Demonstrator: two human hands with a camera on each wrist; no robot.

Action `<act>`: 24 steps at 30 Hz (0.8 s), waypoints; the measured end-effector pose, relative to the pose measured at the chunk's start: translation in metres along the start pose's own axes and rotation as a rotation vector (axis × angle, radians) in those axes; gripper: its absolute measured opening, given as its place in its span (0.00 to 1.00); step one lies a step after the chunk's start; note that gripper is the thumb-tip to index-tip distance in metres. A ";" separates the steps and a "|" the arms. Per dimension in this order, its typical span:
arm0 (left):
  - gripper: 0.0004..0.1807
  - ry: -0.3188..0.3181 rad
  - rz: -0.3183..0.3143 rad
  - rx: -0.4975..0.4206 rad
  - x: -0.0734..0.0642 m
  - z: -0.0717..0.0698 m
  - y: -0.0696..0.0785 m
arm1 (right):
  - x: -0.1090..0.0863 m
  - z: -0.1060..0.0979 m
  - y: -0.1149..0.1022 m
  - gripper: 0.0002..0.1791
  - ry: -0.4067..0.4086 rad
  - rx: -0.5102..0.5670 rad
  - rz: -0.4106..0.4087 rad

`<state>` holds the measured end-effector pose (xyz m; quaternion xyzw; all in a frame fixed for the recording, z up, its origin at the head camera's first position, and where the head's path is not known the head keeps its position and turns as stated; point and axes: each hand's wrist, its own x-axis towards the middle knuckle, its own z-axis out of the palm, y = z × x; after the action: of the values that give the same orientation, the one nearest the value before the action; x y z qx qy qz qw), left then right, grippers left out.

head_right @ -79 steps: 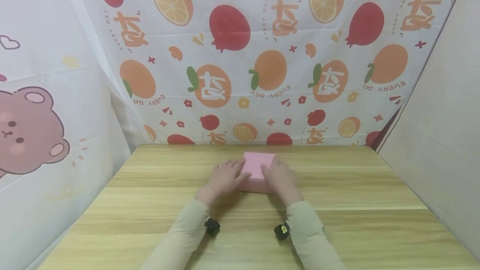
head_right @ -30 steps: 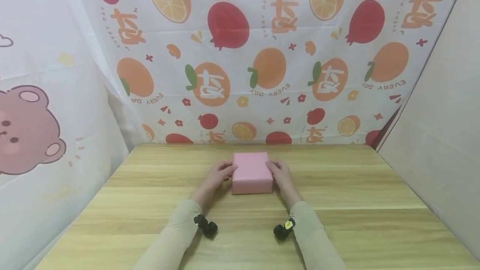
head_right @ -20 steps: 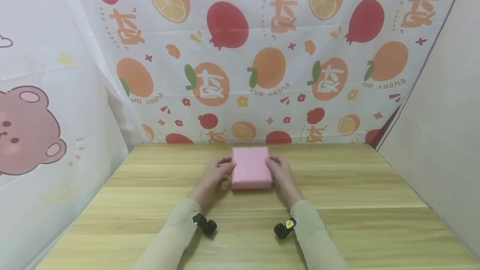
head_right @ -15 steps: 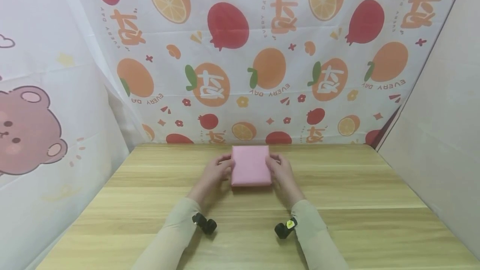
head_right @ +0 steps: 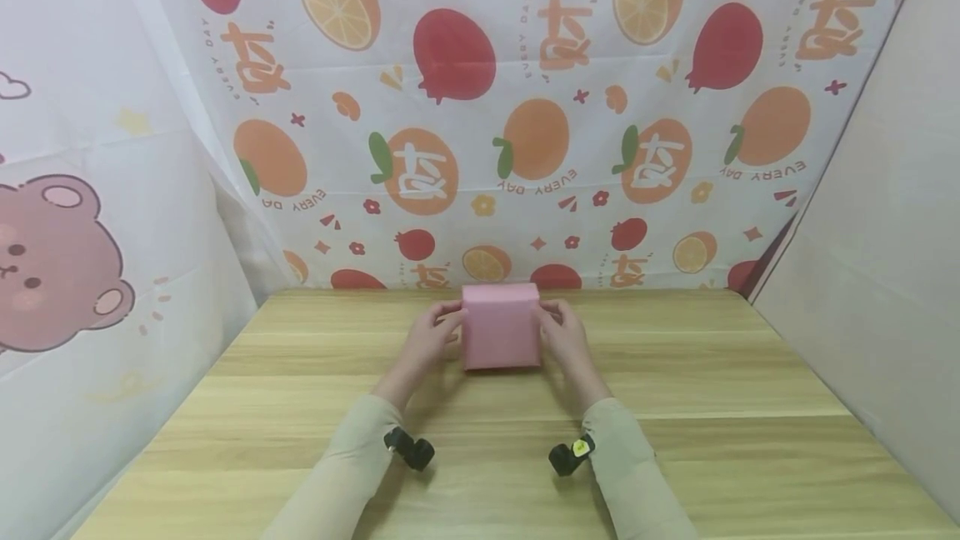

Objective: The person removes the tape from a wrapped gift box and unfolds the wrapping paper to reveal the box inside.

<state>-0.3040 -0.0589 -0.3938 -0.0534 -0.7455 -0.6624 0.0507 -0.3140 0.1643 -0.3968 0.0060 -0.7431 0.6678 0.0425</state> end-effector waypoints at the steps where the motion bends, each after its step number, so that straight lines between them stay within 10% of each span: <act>1: 0.22 0.005 0.007 -0.018 0.000 0.000 0.000 | 0.000 0.000 0.000 0.22 0.004 0.007 -0.003; 24: 0.12 0.099 0.058 -0.126 0.004 0.003 -0.006 | 0.001 -0.005 0.000 0.12 0.080 0.227 0.002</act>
<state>-0.3091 -0.0561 -0.3991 -0.0452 -0.6973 -0.7079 0.1032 -0.3148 0.1695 -0.3959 -0.0168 -0.6604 0.7474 0.0705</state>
